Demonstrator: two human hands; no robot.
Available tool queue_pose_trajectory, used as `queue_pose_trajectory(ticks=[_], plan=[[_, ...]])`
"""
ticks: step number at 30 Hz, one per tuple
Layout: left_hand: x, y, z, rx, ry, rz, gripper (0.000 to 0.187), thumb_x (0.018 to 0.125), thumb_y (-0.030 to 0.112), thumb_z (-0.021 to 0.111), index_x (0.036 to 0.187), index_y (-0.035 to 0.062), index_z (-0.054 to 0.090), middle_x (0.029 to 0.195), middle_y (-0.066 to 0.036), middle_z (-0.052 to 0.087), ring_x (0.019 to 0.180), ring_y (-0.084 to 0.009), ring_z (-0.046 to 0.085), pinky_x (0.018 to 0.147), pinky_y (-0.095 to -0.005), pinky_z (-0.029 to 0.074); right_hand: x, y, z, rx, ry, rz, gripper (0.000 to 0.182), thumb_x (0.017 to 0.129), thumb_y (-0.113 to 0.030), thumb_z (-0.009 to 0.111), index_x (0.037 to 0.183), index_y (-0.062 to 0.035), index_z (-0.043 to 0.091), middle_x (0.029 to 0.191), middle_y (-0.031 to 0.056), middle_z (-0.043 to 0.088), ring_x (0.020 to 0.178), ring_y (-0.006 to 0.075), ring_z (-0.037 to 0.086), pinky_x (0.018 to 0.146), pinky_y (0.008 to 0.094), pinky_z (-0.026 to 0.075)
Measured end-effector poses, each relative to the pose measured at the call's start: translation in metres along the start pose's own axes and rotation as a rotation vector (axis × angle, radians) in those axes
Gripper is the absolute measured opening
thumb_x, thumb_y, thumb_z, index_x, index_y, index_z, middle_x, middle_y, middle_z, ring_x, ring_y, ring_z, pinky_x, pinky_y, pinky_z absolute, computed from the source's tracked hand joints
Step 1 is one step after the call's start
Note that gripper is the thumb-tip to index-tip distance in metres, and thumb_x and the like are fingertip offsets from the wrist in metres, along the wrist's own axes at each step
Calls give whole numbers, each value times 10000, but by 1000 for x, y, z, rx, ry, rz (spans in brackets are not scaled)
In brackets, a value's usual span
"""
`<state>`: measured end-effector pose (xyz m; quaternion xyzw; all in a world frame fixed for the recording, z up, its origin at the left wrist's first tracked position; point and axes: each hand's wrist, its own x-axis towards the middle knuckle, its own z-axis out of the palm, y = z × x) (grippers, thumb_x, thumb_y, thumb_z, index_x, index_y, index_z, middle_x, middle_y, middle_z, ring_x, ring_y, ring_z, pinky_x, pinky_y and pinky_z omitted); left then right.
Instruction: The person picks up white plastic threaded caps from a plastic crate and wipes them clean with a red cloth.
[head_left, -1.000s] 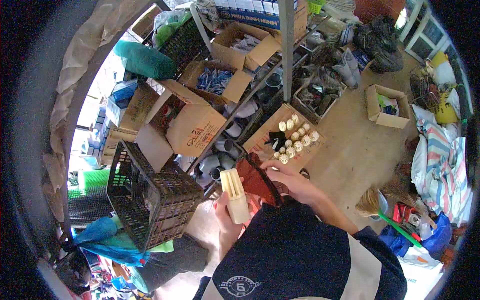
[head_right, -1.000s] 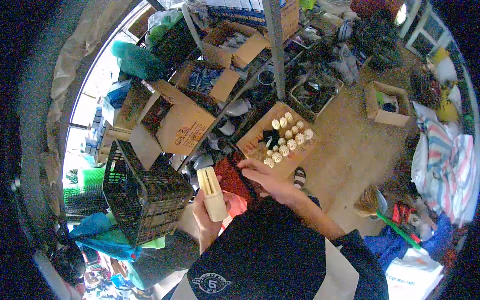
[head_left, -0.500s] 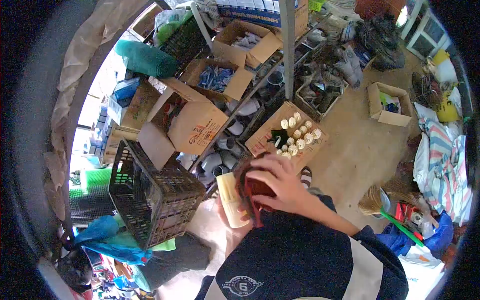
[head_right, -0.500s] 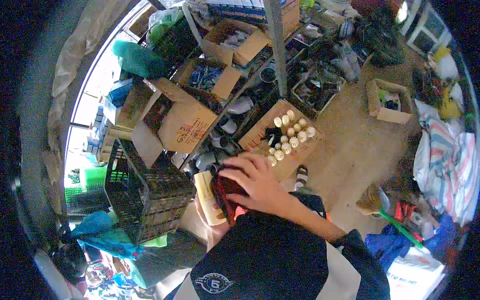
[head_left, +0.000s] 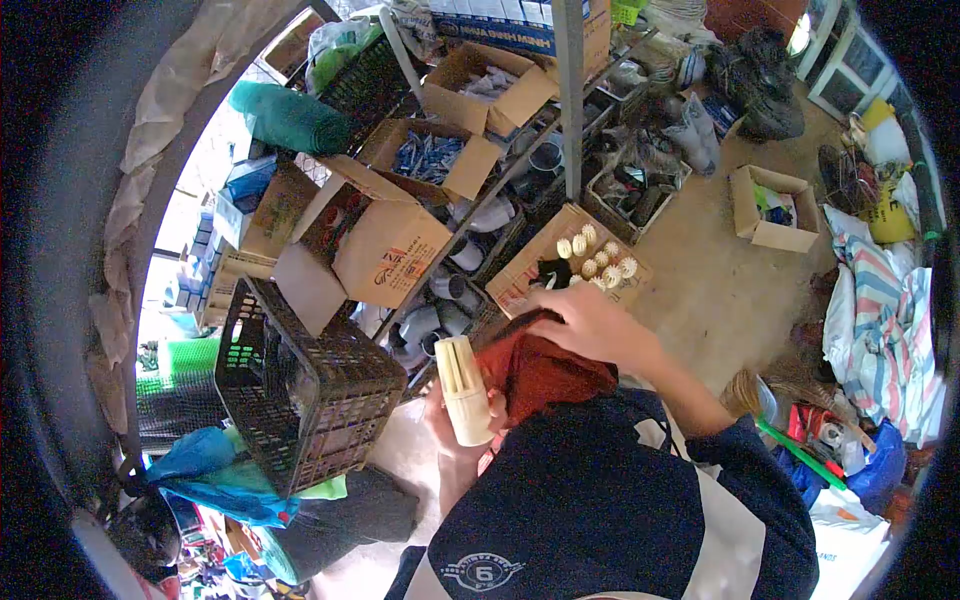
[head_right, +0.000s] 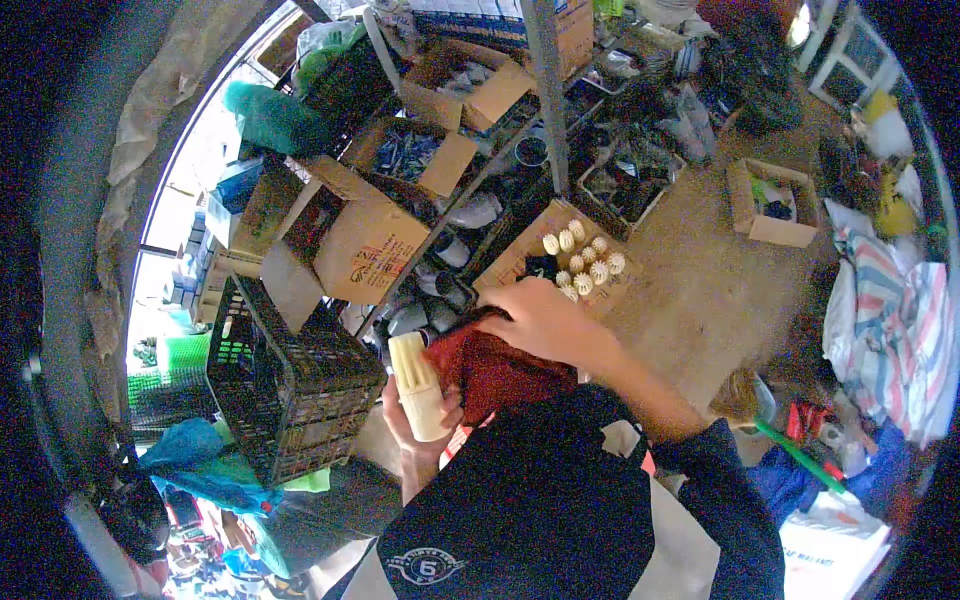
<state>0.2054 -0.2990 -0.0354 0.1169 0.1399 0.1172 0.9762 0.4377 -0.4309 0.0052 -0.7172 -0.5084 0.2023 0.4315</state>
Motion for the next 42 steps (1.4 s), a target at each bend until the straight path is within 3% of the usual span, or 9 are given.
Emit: queue_pose_trajectory(ticks=[3, 4, 8, 12, 16, 21, 31, 38, 42], plan=[[-3, 4, -7, 242, 93, 23, 610, 984, 496, 389, 1389, 51, 491, 1270, -186, 579, 679, -214, 537, 499, -339, 423, 1, 14, -10, -162, -27, 66, 260, 831, -242, 677, 939, -6, 680, 859, 238, 653, 788, 425, 627, 706, 459, 502], [-4, 3, -1, 271, 110, 48, 613, 984, 497, 389, 1391, 50, 488, 1303, -185, 568, 668, -210, 524, 500, -335, 421, 3, 23, -13, -140, -17, 32, 332, 862, -313, 673, 838, 18, 676, 739, 190, 664, 708, 345, 651, 654, 405, 507], [-6, -2, -4, 255, 173, 119, 608, 984, 487, 404, 1386, 39, 489, 1316, -169, 579, 625, -193, 480, 517, -328, 420, 7, 24, -34, 664, -68, 722, 368, 972, -404, 580, 1046, -59, 685, 660, -14, 525, 530, 62, 520, 478, 227, 450], [-9, -9, -7, 277, 135, 99, 628, 967, 498, 441, 1370, 20, 486, 1184, -128, 612, 617, -195, 506, 518, -341, 432, 3, 52, -31, 291, 168, 233, 375, 1021, -344, 522, 1259, -64, 597, 804, -3, 605, 714, 66, 574, 533, 204, 433], [-9, -20, 3, 329, 178, 92, 686, 941, 542, 467, 1341, -15, 487, 1066, -125, 628, 632, -207, 591, 517, -332, 467, -18, 36, -49, 453, 342, 451, 414, 1023, -303, 533, 1360, -63, 552, 1207, 25, 628, 1078, 116, 573, 871, 267, 493], [-6, -27, -2, 419, 225, -15, 689, 904, 566, 483, 1282, -8, 528, 757, -121, 625, 595, -210, 582, 514, -344, 469, -7, 50, -50, 815, 540, 271, 448, 1024, -223, 532, 1427, -37, 470, 1347, 51, 578, 1228, 149, 525, 1071, 318, 393], [23, -1, -11, 453, -96, 153, 701, 847, 584, 569, 1190, -27, 548, 938, -268, 684, 691, -267, 690, 578, -339, 561, 20, -29, -50, 1023, 194, 222, 571, 980, -169, 589, 1491, -59, 361, 1431, 64, 508, 1273, 195, 521, 1092, 374, 405], [48, 22, -4, 905, -344, 193, 797, 765, 512, 668, 1264, -103, 571, 1226, -219, 618, 1215, -330, 564, 1045, -447, 428, 31, -41, -41, 1438, -42, 199, 504, 1002, -220, 556, 1463, -91, 401, 1421, 85, 528, 1259, 229, 555, 1087, 402, 431], [42, -1, -13, 615, -270, 28, 966, 704, 558, 708, 1389, -64, 433, 1230, -229, 599, 925, -322, 686, 793, -414, 573, 31, -27, -28, 1560, 186, 367, 437, 1006, -267, 533, 1373, -32, 514, 1348, 116, 592, 1242, 261, 565, 1099, 420, 411]])
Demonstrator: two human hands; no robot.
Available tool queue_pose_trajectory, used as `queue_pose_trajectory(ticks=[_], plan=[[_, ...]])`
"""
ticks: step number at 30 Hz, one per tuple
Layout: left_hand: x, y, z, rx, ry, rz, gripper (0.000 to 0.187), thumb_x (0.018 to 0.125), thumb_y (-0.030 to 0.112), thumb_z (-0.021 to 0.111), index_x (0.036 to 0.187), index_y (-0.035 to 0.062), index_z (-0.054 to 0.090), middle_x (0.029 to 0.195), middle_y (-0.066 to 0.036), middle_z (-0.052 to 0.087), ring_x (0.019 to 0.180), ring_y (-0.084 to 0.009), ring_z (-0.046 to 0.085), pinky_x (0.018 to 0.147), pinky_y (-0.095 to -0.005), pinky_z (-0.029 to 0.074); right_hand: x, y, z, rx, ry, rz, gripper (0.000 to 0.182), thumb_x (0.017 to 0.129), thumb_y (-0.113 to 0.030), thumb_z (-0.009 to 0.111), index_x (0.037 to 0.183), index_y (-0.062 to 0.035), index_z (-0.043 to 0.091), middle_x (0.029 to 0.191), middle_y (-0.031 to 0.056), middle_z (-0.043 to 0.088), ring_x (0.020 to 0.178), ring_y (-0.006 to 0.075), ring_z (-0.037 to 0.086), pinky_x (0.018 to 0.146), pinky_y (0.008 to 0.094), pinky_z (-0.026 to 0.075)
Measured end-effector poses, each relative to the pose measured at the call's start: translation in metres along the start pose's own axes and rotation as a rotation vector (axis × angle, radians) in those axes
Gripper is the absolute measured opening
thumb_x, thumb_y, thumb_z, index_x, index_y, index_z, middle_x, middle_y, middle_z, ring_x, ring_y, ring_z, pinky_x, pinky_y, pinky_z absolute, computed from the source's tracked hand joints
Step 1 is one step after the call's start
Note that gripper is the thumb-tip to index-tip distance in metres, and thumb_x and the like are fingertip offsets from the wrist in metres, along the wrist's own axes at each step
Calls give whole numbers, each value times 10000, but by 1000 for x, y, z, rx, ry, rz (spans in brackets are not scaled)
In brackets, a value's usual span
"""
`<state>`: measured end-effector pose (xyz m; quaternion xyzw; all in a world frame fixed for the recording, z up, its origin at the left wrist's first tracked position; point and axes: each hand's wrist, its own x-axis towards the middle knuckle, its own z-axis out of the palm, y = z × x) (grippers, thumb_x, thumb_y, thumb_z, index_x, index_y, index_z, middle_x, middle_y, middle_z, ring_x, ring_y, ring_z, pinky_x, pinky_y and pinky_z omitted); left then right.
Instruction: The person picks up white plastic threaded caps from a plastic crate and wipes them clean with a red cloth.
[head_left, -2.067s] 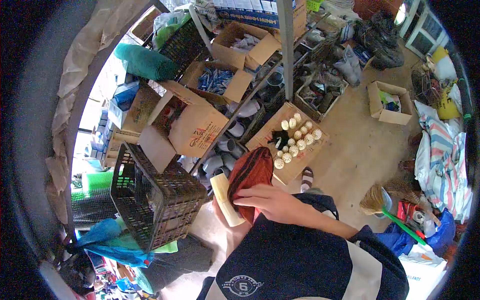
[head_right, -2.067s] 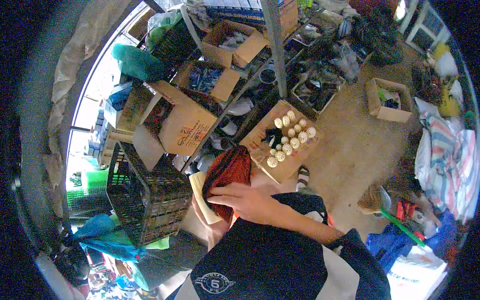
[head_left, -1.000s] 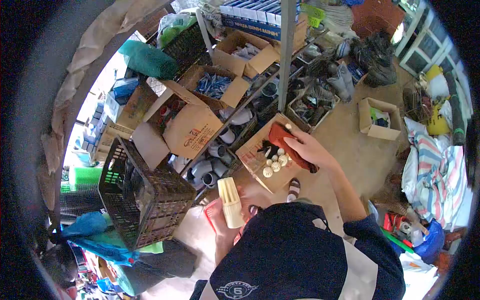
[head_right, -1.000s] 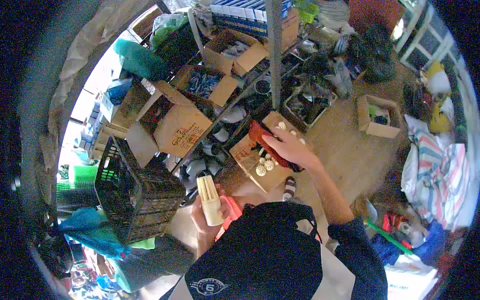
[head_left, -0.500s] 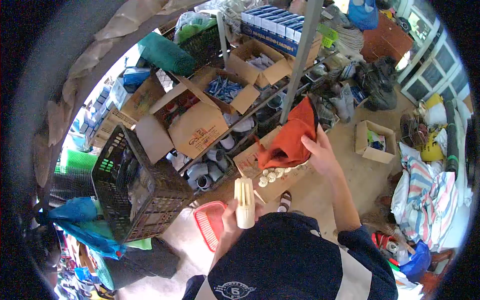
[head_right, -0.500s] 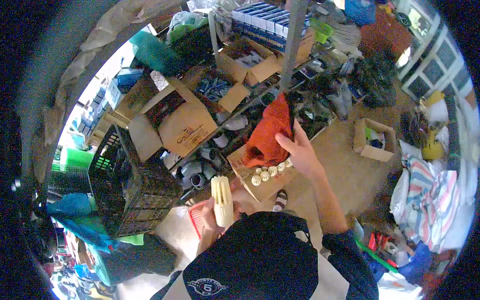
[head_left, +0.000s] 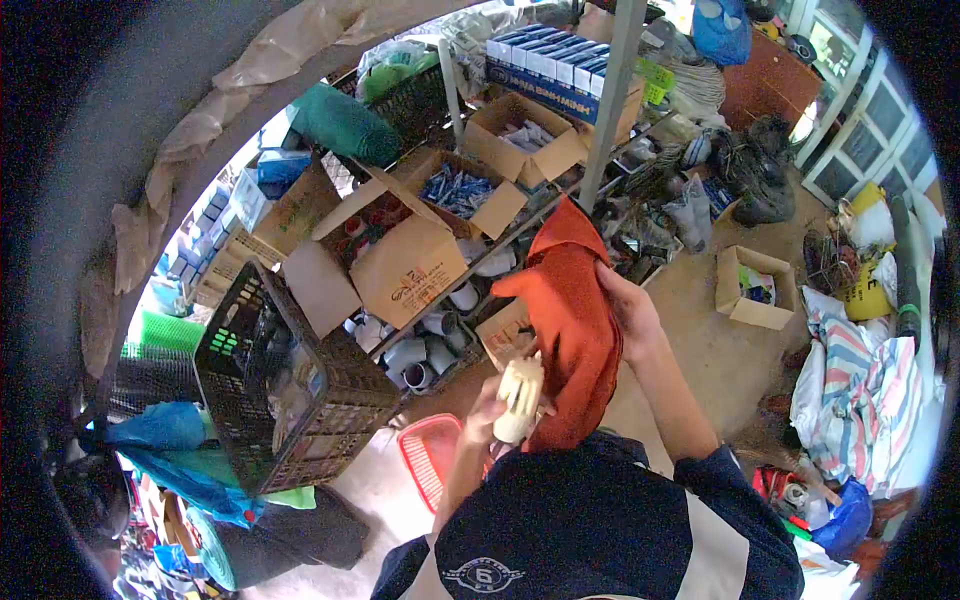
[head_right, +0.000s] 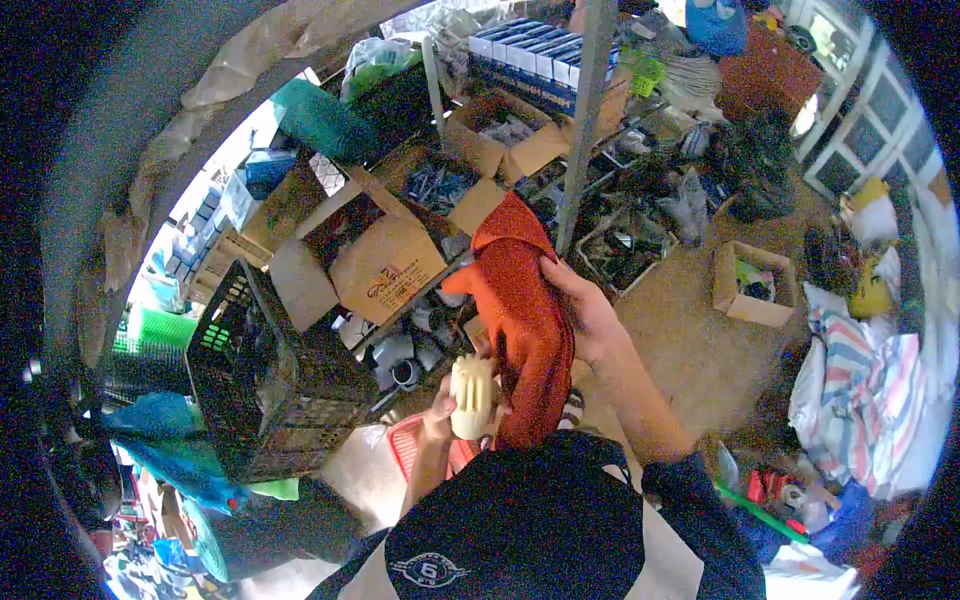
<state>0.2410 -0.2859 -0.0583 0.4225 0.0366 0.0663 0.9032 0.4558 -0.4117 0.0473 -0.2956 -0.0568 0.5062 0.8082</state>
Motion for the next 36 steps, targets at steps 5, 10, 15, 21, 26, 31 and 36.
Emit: queue_pose_trajectory(ticks=[5, 10, 15, 21, 26, 31, 36], plan=[[14, -33, -26, -573, -318, 55, 965, 688, 612, 678, 1432, 54, 421, 1286, -190, 565, 1004, -395, 651, 772, -473, 582, -4, 5, -10, 212, 15, 96, 396, 998, -251, 538, 1323, -24, 557, 1317, 120, 617, 1173, 262, 612, 1062, 415, 449], [78, -2, -21, -766, -573, 135, 960, 699, 586, 656, 1470, 76, 395, 1345, -165, 563, 1123, -375, 617, 892, -490, 539, -21, 6, 27, 100, 157, 19, 410, 963, -285, 596, 1271, -14, 580, 1189, 142, 678, 1051, 268, 672, 953, 425, 535], [108, -43, -70, -751, -293, 152, 1009, 630, 627, 770, 1406, 63, 456, 1257, -163, 617, 1056, -334, 653, 907, -473, 555, -14, 3, 7, 255, 23, 75, 404, 961, -282, 600, 1258, -8, 585, 1192, 156, 675, 1016, 288, 682, 923, 434, 555], [96, -77, -108, -612, -368, -8, 983, 643, 566, 814, 1342, -38, 478, 1148, -180, 665, 916, -302, 695, 813, -409, 578, -9, -15, 19, 385, 62, 38, 381, 986, -258, 562, 1267, -1, 580, 1203, 155, 673, 1029, 296, 676, 962, 435, 533], [60, 5, -21, -263, -337, -210, 901, 688, 493, 803, 1300, -96, 498, 1048, -176, 686, 840, -254, 695, 711, -333, 565, 15, -22, -24, 166, 97, 15, 358, 995, -226, 535, 1270, -2, 582, 1209, 144, 674, 1050, 283, 670, 972, 428, 519], [37, 36, -33, 258, -111, -241, 847, 745, 478, 754, 1306, -108, 509, 1007, -119, 676, 803, -195, 681, 642, -317, 564, 24, -17, -95, -19, 86, 189, 353, 997, -184, 507, 1301, -10, 550, 1255, 114, 652, 1124, 240, 634, 1056, 403, 449], [23, 53, -36, 311, -106, -302, 804, 764, 441, 746, 1295, -115, 510, 1000, -128, 675, 801, -201, 689, 666, -305, 570, 27, -14, -111, -186, 88, 267, 332, 987, -196, 543, 1283, -47, 568, 1234, 95, 663, 1109, 228, 641, 1028, 410, 473]])
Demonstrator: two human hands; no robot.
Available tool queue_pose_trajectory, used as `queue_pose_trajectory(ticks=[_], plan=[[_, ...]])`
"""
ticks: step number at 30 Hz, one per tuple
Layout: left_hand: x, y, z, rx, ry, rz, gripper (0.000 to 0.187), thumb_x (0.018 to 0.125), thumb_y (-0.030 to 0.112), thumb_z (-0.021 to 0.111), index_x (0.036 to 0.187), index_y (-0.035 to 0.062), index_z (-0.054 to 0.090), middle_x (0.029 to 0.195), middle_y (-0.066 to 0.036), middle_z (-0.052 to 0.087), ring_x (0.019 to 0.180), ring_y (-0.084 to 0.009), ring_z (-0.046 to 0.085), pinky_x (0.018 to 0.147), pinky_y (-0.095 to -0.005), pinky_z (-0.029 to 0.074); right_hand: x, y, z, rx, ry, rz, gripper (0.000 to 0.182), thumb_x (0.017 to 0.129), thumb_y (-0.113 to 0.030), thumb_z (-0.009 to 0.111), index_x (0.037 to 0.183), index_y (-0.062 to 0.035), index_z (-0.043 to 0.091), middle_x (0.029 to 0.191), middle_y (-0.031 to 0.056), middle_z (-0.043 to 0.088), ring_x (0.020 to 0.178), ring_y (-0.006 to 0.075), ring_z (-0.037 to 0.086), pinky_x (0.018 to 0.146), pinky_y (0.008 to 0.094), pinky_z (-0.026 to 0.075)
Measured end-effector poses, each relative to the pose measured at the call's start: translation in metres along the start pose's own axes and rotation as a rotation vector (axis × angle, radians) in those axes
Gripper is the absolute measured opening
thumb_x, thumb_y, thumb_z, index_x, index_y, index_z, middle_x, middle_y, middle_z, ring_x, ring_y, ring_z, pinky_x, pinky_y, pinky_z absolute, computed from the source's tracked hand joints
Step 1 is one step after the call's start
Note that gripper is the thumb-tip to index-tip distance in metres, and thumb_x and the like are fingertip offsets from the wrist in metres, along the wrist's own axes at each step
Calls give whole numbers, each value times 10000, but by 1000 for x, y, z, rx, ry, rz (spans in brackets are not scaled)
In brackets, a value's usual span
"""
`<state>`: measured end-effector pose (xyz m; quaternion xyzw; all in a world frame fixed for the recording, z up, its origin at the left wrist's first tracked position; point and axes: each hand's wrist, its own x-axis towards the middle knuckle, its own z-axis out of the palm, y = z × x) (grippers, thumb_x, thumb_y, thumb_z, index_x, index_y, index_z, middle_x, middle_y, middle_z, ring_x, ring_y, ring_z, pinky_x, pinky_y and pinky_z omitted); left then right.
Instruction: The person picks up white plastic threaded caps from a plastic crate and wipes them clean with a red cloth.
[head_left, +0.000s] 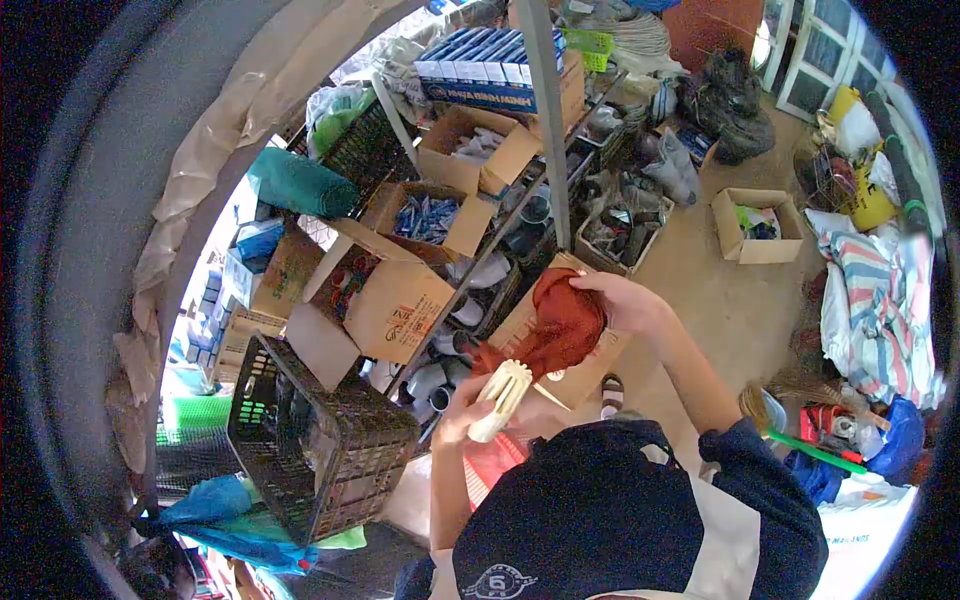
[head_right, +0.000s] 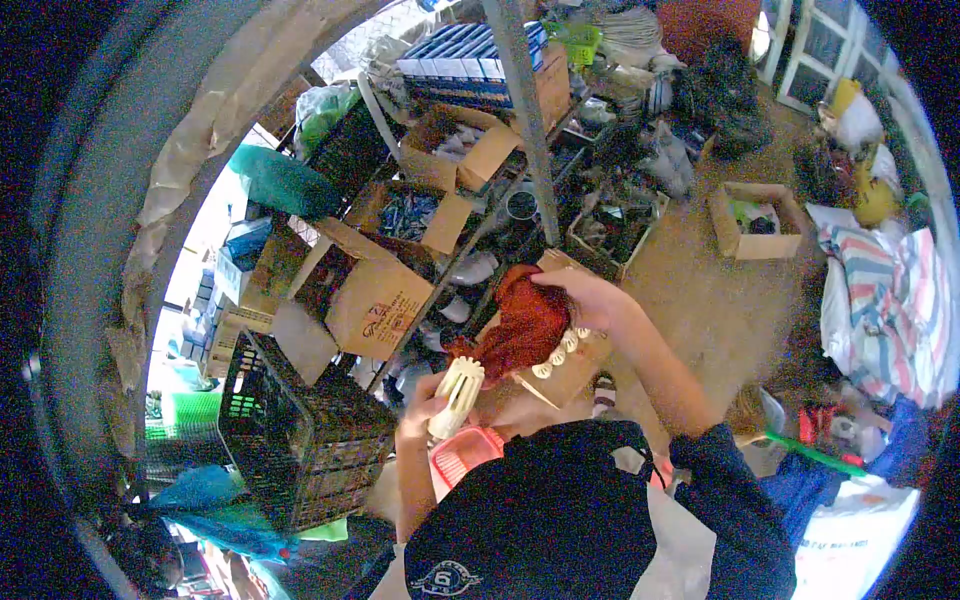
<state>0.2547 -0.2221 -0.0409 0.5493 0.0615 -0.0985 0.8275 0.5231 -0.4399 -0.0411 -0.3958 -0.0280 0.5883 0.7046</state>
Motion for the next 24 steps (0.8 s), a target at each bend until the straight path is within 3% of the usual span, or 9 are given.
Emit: queue_pose_trajectory(ticks=[3, 4, 5, 7, 10, 15, 21, 22, 24], plan=[[-6, 3, 7, -145, 10, 55, 818, 767, 467, 727, 1283, -129, 508, 1012, -143, 683, 802, -223, 695, 658, -309, 570, 3, -3, -3, 85, -32, -45, 340, 972, -242, 582, 1265, -71, 589, 1183, 85, 689, 1074, 228, 657, 999, 435, 496], [-2, -4, 3, -214, -33, 147, 849, 781, 457, 700, 1349, -116, 434, 944, -209, 669, 646, -320, 687, 551, -380, 573, 7, -2, -8, 84, -14, -29, 354, 979, -273, 572, 1276, -82, 586, 1185, 81, 689, 1089, 226, 650, 1012, 442, 484], [-3, -11, 13, -280, 169, 245, 881, 794, 517, 650, 1389, -87, 412, 1114, -215, 639, 673, -322, 680, 568, -401, 571, 12, 4, -11, 97, -10, -20, 368, 984, -302, 561, 1284, -90, 585, 1193, 80, 686, 1102, 226, 643, 1025, 445, 472], [-1, -14, 16, -526, 184, 254, 912, 816, 592, 583, 1430, -54, 386, 1234, -209, 597, 686, -326, 657, 589, -446, 554, 24, 25, -15, 135, -18, -4, 397, 995, -358, 536, 1295, -103, 583, 1216, 81, 678, 1130, 228, 629, 1051, 445, 446], [5, -7, 23, -700, 7, 352, 880, 853, 620, 515, 1488, 34, 348, 1303, -165, 576, 652, -328, 612, 580, -480, 512, 27, 69, -20, 269, -68, 39, 442, 999, -420, 514, 1298, -101, 581, 1261, 93, 656, 1154, 241, 618, 1077, 441, 420], [-3, -1, 33, -446, 274, 387, 801, 894, 580, 502, 1521, 116, 319, 1353, -114, 553, 553, -299, 550, 487, -438, 436, -18, 98, 16, 406, -9, 47, 509, 987, -458, 526, 1291, -52, 568, 1290, 109, 636, 1183, 266, 601, 1087, 457, 405], [-19, -27, 16, -663, 218, 270, 781, 902, 579, 505, 1508, 114, 339, 1314, -109, 567, 552, -300, 559, 490, -426, 451, -55, 98, 32, 57, 156, -158, 532, 964, -344, 605, 1405, -70, 490, 1356, 141, 575, 1171, 282, 602, 1019, 423, 467], [-18, -14, 29, -663, 240, 293, 721, 914, 479, 549, 1478, 59, 390, 1354, -130, 565, 575, -282, 583, 481, -400, 453, -62, 94, 37, -40, 188, -189, 543, 960, -317, 617, 1425, -74, 477, 1365, 144, 567, 1156, 285, 610, 997, 415, 484], [-20, -6, 33, -698, 310, 241, 706, 924, 462, 542, 1470, 40, 393, 1306, -145, 586, 576, -265, 594, 481, -390, 483, -68, 84, 44, -328, 174, -310, 494, 950, -210, 635, 1394, -40, 503, 1203, 111, 649, 1070, 202, 636, 934, 366, 515]])
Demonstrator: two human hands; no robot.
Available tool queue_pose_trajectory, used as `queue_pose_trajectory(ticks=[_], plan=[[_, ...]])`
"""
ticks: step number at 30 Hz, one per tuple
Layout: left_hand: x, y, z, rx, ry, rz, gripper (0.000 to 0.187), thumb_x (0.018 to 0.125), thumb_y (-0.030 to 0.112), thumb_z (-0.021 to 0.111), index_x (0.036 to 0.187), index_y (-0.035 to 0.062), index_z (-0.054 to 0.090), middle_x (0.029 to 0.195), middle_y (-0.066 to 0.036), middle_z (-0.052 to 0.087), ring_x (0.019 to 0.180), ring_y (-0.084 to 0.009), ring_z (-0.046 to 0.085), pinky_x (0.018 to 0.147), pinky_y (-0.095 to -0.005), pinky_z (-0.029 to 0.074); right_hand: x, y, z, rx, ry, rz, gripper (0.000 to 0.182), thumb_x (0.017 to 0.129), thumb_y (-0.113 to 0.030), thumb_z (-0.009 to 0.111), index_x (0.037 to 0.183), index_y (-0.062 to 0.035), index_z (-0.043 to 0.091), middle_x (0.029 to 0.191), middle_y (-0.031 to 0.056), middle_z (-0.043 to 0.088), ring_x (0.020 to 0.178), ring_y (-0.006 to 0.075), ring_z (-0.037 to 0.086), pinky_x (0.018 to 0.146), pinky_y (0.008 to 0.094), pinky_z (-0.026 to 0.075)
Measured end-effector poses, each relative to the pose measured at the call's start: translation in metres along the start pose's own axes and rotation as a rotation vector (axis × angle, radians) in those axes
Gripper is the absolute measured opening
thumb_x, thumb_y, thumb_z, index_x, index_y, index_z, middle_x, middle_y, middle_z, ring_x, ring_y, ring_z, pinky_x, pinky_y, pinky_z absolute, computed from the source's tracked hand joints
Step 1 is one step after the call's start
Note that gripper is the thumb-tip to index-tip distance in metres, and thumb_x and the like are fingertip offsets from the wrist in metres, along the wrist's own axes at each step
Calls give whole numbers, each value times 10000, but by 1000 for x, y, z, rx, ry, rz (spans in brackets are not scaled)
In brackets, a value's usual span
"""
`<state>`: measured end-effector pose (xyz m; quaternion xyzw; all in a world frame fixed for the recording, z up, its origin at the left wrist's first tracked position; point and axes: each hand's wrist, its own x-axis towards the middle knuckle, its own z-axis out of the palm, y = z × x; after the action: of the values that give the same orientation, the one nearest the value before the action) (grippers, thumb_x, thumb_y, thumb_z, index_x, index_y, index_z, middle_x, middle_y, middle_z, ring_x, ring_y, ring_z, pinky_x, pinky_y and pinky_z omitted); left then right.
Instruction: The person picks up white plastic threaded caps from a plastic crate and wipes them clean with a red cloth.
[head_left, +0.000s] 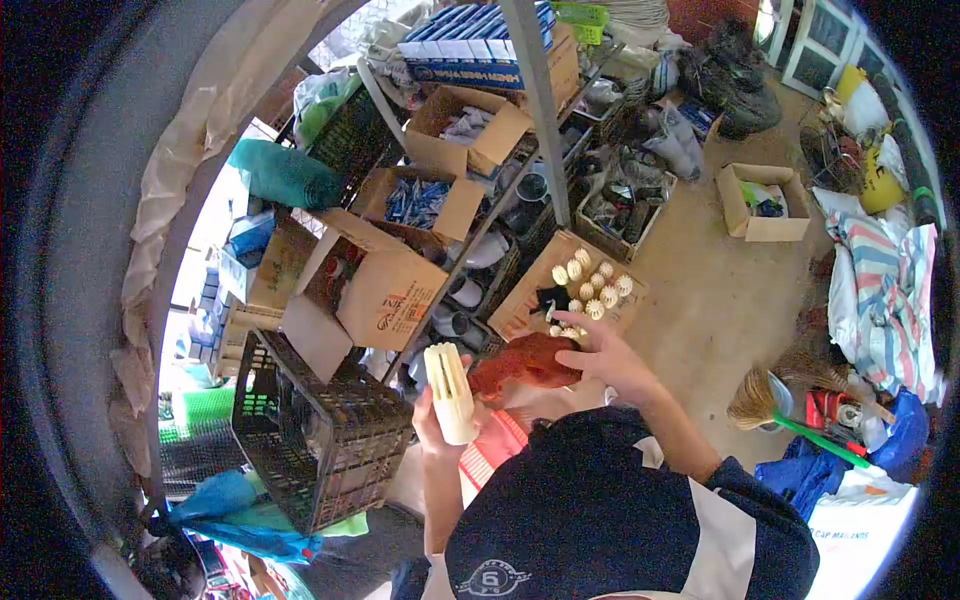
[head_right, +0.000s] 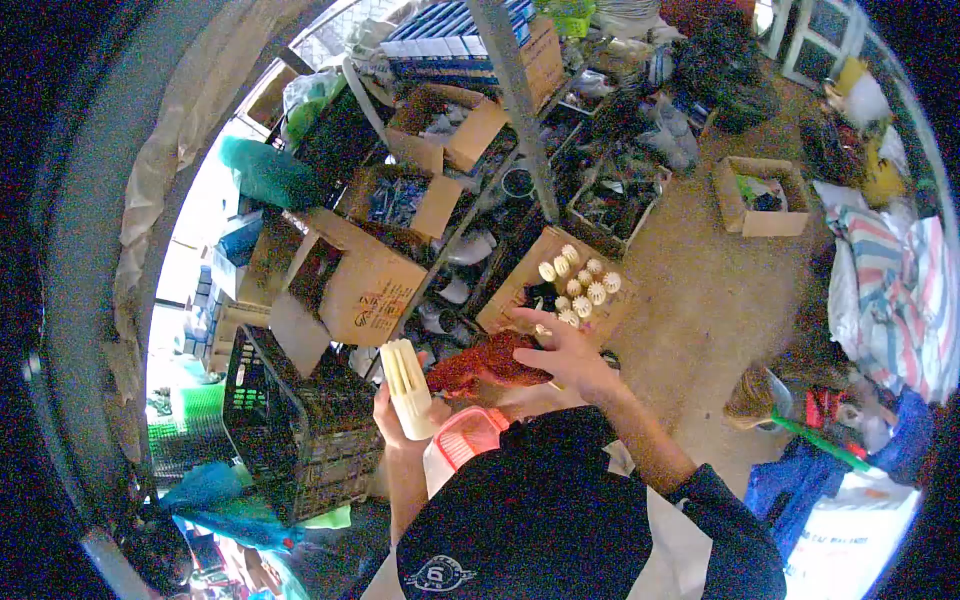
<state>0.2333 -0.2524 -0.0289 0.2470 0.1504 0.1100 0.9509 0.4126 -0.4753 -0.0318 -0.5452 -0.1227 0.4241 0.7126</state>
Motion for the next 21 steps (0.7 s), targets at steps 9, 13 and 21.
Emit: queue_pose_trajectory(ticks=[9, 13, 21], plan=[[-17, 25, -4, 275, 157, -49, 670, 961, 449, 506, 1452, 5, 395, 1167, -143, 639, 613, -254, 666, 515, -344, 547, -2, -43, -11, -755, -107, -243, 287, 845, -135, 736, 1123, -68, 707, 946, 85, 739, 863, 162, 691, 777, 303, 542], [-22, 23, -18, 368, 232, -91, 584, 965, 442, 492, 1396, 49, 475, 1177, -89, 624, 624, -242, 638, 551, -356, 528, -3, -37, -16, -1079, -54, -330, 272, 787, -153, 772, 1048, -89, 728, 915, 102, 739, 810, 247, 700, 792, 341, 545], [-22, 22, -10, 280, 206, -106, 582, 962, 454, 505, 1389, 57, 490, 1255, -154, 620, 600, -239, 614, 551, -361, 533, -2, -38, -29, -897, -303, -548, 354, 806, -225, 757, 1132, -111, 678, 1367, 134, 551, 1224, 325, 543, 1014, 407, 446]])
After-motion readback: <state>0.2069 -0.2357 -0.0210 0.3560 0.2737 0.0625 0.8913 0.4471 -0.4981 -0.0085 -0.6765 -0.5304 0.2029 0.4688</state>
